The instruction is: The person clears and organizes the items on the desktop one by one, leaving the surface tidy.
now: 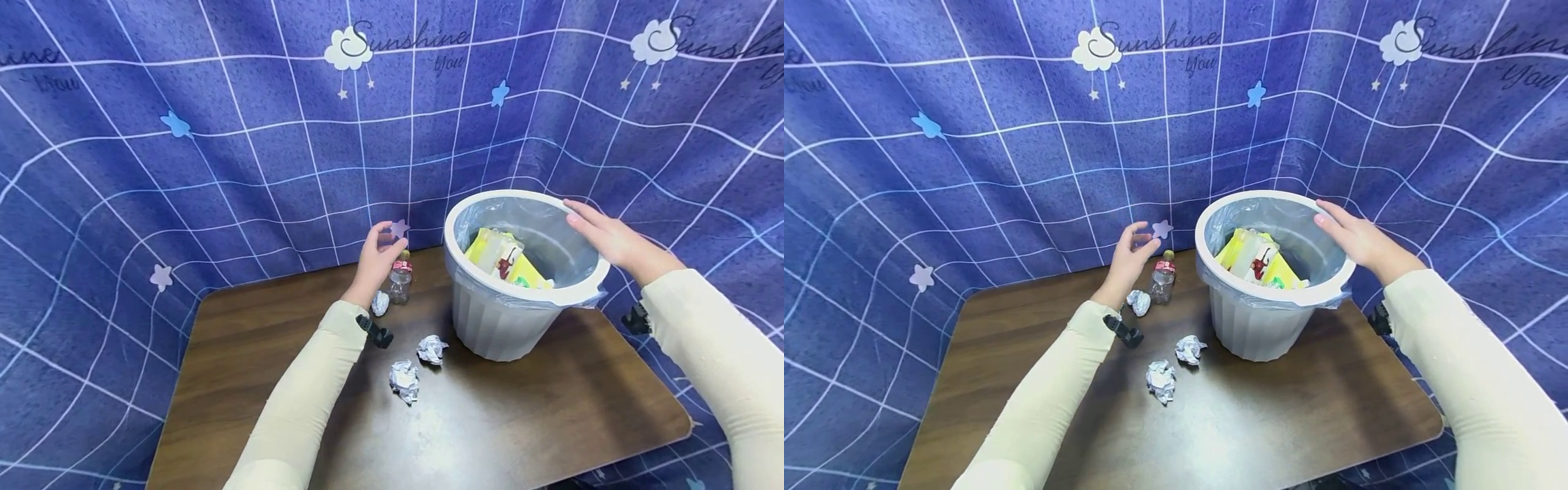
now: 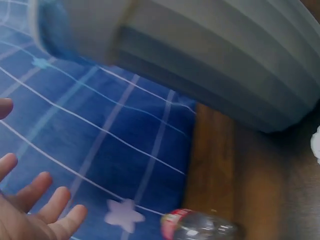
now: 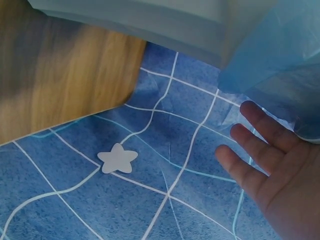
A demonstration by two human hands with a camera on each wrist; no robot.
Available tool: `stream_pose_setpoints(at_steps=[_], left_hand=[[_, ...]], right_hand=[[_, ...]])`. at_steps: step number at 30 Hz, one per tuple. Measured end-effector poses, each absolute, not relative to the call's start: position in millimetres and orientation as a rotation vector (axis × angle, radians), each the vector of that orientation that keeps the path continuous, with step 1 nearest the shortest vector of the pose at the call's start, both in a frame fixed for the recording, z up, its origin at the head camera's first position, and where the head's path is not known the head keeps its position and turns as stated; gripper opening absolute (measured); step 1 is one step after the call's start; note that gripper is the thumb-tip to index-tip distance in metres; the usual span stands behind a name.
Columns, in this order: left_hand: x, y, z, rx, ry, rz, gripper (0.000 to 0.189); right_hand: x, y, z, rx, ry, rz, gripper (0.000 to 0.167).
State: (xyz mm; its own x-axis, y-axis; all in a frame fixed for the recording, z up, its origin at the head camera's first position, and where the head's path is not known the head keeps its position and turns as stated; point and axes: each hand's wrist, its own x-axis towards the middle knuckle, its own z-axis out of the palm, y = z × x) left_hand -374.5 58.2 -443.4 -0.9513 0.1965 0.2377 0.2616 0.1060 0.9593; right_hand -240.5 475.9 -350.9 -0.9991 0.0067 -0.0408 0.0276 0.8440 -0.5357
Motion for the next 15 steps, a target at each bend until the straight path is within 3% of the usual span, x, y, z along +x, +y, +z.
stream_pose_setpoints(at_steps=[8, 15], left_hand=[[-392, 72, -494, -0.317, -2.374, -1.886, 0.058], [-400, 70, -539, -0.275, -2.672, -1.415, 0.071]], right_hand=[[-238, 476, -348, 0.009, 2.989, -0.901, 0.068], [-236, 478, -351, 0.008, 2.99, -0.911, 0.068]])
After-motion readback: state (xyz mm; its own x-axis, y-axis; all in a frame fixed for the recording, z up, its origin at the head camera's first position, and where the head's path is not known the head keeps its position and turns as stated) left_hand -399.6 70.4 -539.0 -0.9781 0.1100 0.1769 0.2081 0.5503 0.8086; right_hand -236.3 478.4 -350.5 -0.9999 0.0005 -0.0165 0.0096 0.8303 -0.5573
